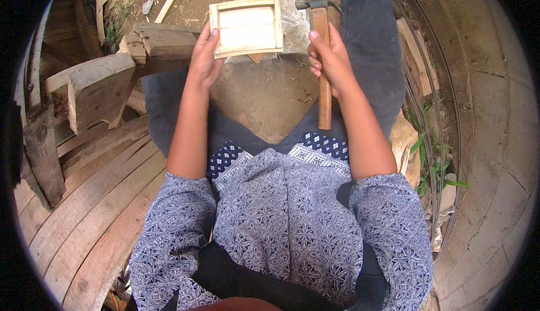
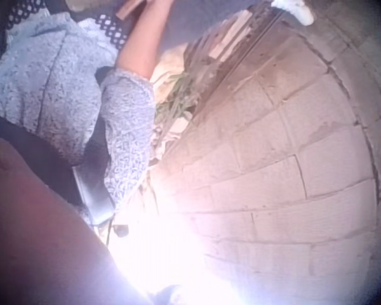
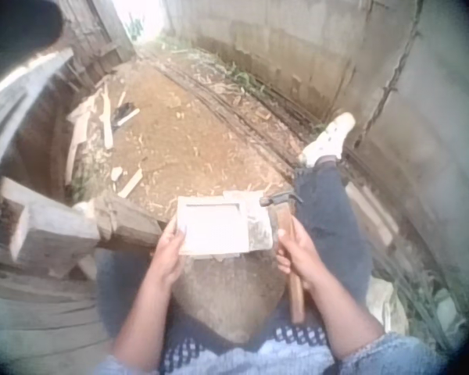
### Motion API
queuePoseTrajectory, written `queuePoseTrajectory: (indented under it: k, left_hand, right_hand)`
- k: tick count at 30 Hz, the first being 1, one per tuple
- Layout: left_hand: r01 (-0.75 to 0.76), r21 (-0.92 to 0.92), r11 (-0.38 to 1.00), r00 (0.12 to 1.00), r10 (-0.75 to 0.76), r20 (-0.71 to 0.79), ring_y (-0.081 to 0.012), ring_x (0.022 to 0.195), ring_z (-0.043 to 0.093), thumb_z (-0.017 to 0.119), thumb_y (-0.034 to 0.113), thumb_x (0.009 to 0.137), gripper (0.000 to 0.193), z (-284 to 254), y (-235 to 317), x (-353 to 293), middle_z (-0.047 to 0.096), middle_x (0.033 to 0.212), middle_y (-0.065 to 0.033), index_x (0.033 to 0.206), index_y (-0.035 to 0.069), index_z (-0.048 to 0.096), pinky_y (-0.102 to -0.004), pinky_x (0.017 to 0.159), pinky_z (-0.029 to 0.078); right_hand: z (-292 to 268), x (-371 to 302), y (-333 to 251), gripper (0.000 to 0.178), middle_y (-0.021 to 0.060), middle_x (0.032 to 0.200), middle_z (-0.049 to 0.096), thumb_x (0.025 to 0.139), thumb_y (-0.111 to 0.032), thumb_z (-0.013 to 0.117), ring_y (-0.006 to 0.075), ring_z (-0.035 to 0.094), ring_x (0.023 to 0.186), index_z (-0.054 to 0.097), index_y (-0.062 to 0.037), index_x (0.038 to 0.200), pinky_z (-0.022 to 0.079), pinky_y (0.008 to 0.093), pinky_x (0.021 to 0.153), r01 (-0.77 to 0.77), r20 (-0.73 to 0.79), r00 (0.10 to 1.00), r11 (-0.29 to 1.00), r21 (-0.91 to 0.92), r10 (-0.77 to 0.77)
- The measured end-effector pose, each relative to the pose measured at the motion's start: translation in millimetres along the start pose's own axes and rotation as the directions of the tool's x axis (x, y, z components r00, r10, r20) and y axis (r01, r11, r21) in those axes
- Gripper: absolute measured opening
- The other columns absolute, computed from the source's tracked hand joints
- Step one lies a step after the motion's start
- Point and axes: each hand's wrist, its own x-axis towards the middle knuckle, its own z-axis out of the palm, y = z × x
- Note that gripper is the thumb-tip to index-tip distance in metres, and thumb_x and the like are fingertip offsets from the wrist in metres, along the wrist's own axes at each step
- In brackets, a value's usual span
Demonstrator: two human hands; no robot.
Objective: The person assembles a small wooden box by hammering nails into the frame while sitting on the ground. They repeatedly position the pieces, strike the nails, and inspect the joints before placing the finished box on a nearby wooden surface.
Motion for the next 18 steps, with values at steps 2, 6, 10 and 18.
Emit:
queuePoseTrajectory:
  k: [2, 6, 10, 18]
  left_hand:
    - [0.004, 0.027, 1.000, 0.997, -0.002, -0.076, -0.0218, 0.128, 0.052, 0.048, 0.025, 0.105, 0.052, 3.8, -10.7, 0.0, 0.055, 0.139, -0.0110, 0.150, 0.001, 0.036, -0.0366, 0.106, 0.041]
    - [0.136, 0.485, 0.864, 0.966, -0.007, -0.259, -0.0206, 0.116, 0.058, 0.042, 0.026, 0.106, 0.046, -36.1, -45.1, 12.4, 0.062, 0.130, -0.0121, 0.143, -0.001, 0.047, -0.0325, 0.101, 0.043]
    - [0.094, 0.545, 0.833, 0.970, 0.046, -0.238, -0.0234, 0.120, 0.055, 0.039, 0.034, 0.107, 0.051, -53.1, -56.0, 12.6, 0.058, 0.134, -0.0115, 0.143, -0.001, 0.047, -0.0354, 0.104, 0.039]
    - [0.310, 0.412, 0.857, 0.917, -0.155, -0.367, -0.0196, 0.098, 0.065, 0.051, 0.038, 0.102, 0.051, -40.9, -52.5, 2.3, 0.067, 0.115, -0.0094, 0.137, 0.000, 0.051, -0.0354, 0.079, 0.052]
  right_hand:
    - [0.4, 1.0, 2.3, 0.052, -0.0017, 0.072, 0.044, 0.098, -0.028, 0.062, 0.0039, 0.040, 0.050, 0.037, -0.0128, 0.142, 0.035, 0.0193, 0.042, -0.011, 0.007, 1.000, 1.000, -0.001, 0.011]
    - [6.9, 0.5, 8.4, 0.046, -0.0015, 0.074, 0.042, 0.100, -0.029, 0.059, 0.0031, 0.037, 0.049, 0.038, -0.0134, 0.139, 0.034, 0.0172, 0.041, -0.056, 0.019, 0.998, 0.998, -0.031, 0.056]
    - [11.4, -0.1, 10.6, 0.044, -0.0015, 0.074, 0.042, 0.100, -0.029, 0.059, 0.0033, 0.038, 0.049, 0.039, -0.0129, 0.136, 0.035, 0.0181, 0.042, -0.078, 0.021, 0.997, 0.995, -0.059, 0.080]
    - [4.4, 13.8, 29.5, 0.050, -0.0016, 0.071, 0.052, 0.099, -0.030, 0.061, 0.0038, 0.043, 0.050, 0.039, -0.0116, 0.140, 0.038, 0.0188, 0.044, -0.121, -0.016, 0.993, 0.965, -0.232, 0.121]
